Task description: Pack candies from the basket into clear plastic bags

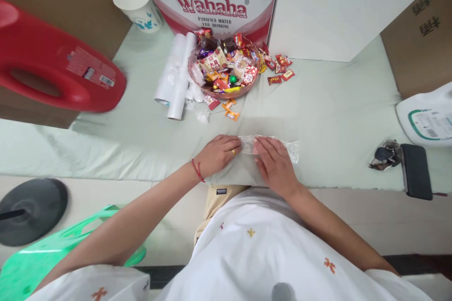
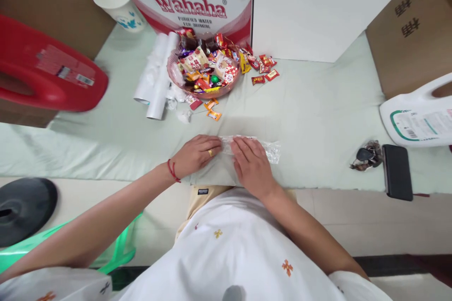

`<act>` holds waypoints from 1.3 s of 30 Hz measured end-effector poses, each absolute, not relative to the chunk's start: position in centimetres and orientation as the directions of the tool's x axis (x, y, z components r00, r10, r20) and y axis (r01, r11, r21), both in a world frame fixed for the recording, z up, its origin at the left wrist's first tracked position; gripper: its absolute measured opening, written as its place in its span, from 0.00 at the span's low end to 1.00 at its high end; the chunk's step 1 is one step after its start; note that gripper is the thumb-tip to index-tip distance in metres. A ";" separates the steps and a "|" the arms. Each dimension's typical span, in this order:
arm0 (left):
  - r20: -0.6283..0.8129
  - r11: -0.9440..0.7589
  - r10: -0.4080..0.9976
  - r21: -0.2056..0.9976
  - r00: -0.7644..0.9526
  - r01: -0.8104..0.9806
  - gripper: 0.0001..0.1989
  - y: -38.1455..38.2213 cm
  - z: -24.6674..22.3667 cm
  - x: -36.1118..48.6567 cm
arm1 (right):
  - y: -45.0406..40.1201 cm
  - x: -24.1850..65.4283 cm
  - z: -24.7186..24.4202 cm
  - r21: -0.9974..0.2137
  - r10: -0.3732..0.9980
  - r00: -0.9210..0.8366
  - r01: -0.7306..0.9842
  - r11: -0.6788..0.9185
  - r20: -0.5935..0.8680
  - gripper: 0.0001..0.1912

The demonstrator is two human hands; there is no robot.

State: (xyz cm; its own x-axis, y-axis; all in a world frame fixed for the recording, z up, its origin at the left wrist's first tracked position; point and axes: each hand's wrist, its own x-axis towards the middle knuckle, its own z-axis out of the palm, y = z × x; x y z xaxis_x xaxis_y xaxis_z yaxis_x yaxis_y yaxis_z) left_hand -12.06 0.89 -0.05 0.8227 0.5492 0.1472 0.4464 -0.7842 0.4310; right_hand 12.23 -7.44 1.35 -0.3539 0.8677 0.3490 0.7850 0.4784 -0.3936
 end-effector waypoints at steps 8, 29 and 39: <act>0.202 -0.772 0.571 0.461 0.796 0.437 0.16 0.3 0.7 -13.3 | -7.1 12.0 -0.1 -0.359 0.882 -0.424 0.805 0.472 0.207 0.19; 0.253 -0.819 0.487 0.464 0.836 0.337 0.13 3.5 3.9 -4.4 | -9.9 14.3 -0.7 -0.486 0.913 -0.233 0.787 0.379 0.335 0.24; 0.152 -0.704 0.554 0.611 0.819 0.362 0.11 3.5 0.2 0.2 | -11.3 16.3 0.6 -0.546 0.865 -0.092 0.741 0.391 0.494 0.25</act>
State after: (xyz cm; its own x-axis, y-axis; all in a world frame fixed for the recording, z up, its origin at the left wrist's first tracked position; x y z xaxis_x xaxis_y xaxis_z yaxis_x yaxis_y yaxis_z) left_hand 0.16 3.47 0.23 0.8186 0.5537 0.1523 0.3624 -0.7039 0.6109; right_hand 16.27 -11.27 0.56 -0.0916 0.8646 0.4940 0.7409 0.3907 -0.5463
